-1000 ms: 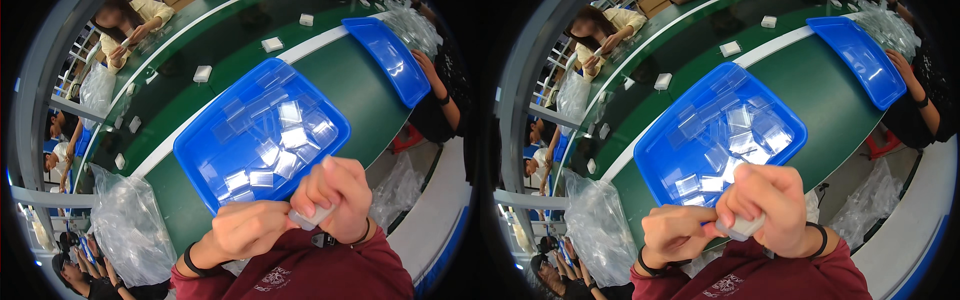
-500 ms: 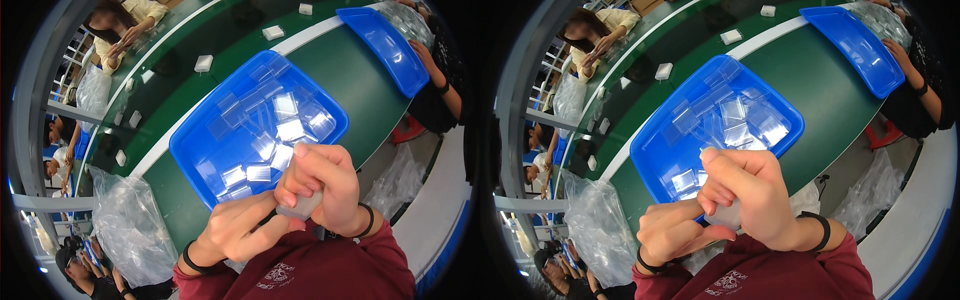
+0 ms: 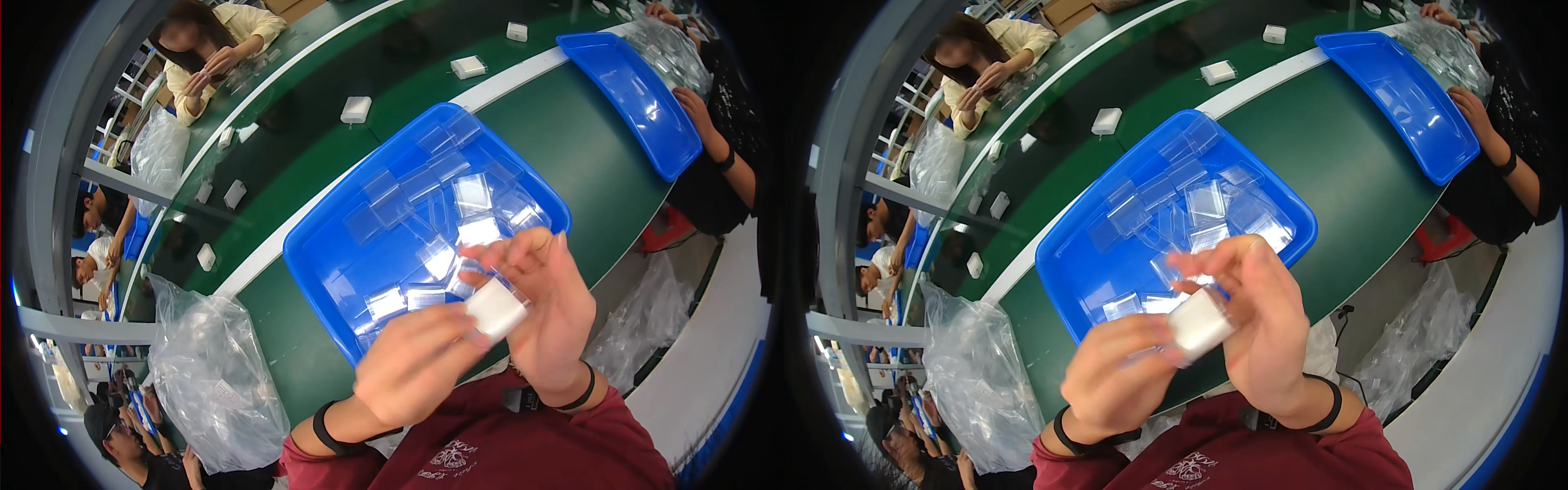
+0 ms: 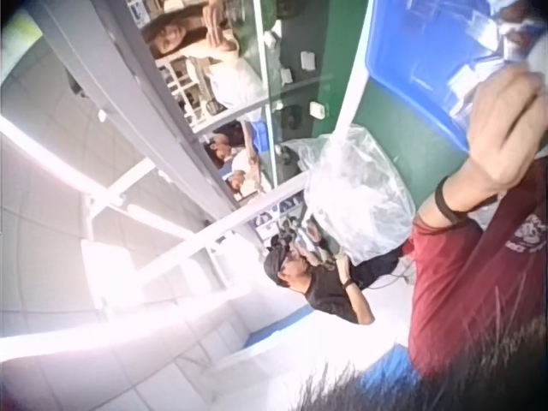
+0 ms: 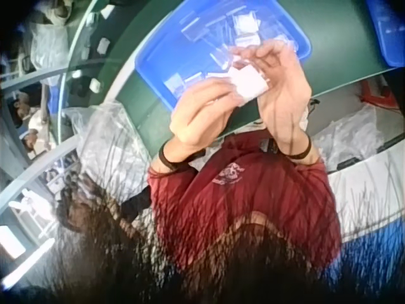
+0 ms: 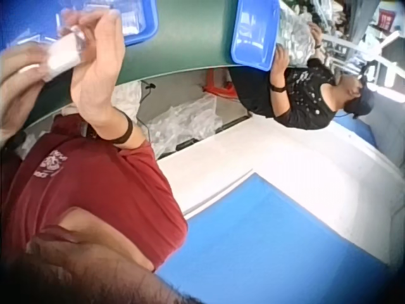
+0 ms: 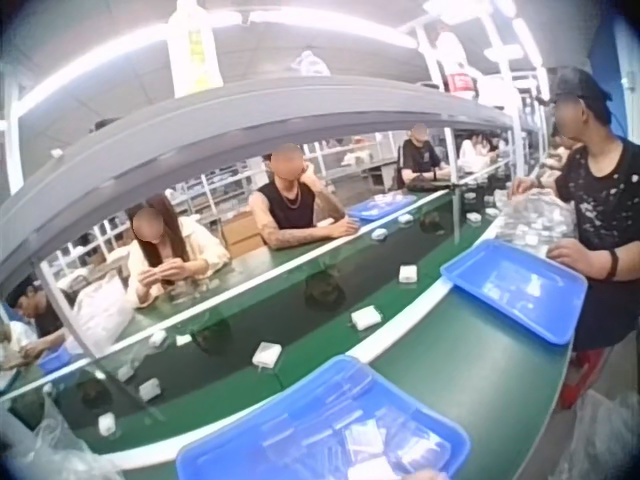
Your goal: Assembling small plastic components at a factory production line.
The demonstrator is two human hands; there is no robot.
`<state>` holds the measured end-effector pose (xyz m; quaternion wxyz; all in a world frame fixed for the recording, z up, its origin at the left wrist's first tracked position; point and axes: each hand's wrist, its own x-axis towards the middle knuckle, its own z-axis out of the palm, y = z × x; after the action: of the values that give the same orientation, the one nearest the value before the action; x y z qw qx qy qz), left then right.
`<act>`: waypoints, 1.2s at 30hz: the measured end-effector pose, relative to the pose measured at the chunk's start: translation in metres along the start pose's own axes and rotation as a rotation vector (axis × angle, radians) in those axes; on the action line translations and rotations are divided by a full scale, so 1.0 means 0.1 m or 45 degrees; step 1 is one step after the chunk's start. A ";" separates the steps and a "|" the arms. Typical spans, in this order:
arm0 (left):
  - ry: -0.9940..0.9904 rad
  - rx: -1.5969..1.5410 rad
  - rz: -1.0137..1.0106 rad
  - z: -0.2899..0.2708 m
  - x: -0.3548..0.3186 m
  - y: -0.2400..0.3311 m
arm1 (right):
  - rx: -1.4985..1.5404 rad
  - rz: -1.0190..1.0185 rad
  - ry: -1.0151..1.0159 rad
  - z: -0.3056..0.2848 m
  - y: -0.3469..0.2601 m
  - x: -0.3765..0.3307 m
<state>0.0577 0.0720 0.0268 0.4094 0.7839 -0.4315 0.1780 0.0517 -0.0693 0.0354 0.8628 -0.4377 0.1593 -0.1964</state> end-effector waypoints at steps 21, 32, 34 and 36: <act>-0.074 -0.448 0.042 -0.19 0.03 0.00 | 0.265 0.234 -0.674 -0.16 -0.10 -0.17; 0.158 -0.514 -0.095 0.00 -0.02 0.08 | 0.680 -0.334 -0.475 -0.12 -0.06 -0.23; 0.159 -0.534 -0.075 -0.01 -0.06 0.08 | 0.636 -0.282 -0.700 -0.16 -0.11 -0.24; 0.171 -0.492 0.035 -0.02 -0.05 0.04 | 0.693 -0.312 -0.653 -0.10 -0.10 -0.24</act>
<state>0.0515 0.0750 0.0266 0.5777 0.6712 -0.4399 0.1493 0.0244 -0.0702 0.0409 0.9293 -0.2435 -0.1728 -0.2173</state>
